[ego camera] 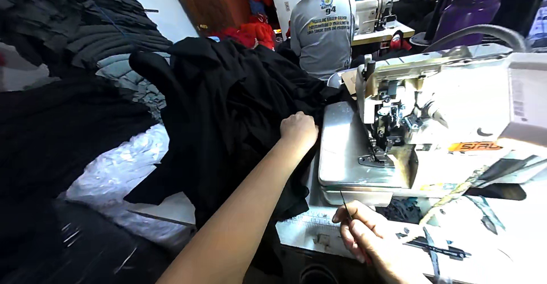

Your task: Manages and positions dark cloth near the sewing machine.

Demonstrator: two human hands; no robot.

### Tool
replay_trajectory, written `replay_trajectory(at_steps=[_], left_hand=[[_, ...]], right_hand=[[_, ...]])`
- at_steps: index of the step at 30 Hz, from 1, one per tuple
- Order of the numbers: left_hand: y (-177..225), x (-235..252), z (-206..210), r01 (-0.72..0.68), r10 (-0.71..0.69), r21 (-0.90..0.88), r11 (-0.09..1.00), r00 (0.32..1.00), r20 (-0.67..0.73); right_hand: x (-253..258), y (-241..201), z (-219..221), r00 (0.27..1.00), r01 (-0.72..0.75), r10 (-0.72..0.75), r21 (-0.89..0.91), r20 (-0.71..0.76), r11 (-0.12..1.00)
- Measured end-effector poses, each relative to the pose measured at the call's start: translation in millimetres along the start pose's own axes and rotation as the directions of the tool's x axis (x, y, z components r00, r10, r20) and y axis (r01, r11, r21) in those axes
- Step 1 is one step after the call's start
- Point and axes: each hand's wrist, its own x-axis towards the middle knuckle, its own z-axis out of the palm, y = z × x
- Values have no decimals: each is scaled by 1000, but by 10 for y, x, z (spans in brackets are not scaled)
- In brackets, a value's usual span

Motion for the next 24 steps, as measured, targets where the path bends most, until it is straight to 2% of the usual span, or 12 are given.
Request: replay_trajectory(at_steps=[2,4,5,7,10,12,16,20,24], left_hand=[[-70,102,96,-10,9,-57,998,999,-34],[-168,93,152,-96,54,-213,972,979,-195],[-211,47,147,-183,86,-315,931,951,-296],[-292,-108,90,-395,152,-474,787,869,-471],[-460,-451,-29,-592,196,-607,530,782,-592],[-621,-771,-108,-676,258,-610,413,730,-633],[-1031,-1369,-87,-790,354,-476,387,604,-714],[-1340,-1645,172,-777,342,-516,361,625,-701],[-1479,-1708,298,-760,317,-580,293,650,-691]], right_hand=[[3,-10,5,1000,-13,13,2,-2,1000],[4,-13,2,1000,-25,25,7,4,1000],[6,-13,3,1000,-29,29,10,3,1000],[5,-12,2,1000,-26,25,16,11,1000],[2,1,-3,1000,-6,5,20,13,1000],[3,10,-10,1000,3,-4,49,21,999],[-15,-137,48,993,-58,29,271,112,961],[80,-397,273,972,-144,76,306,224,941],[312,-375,527,942,-271,184,313,281,910]])
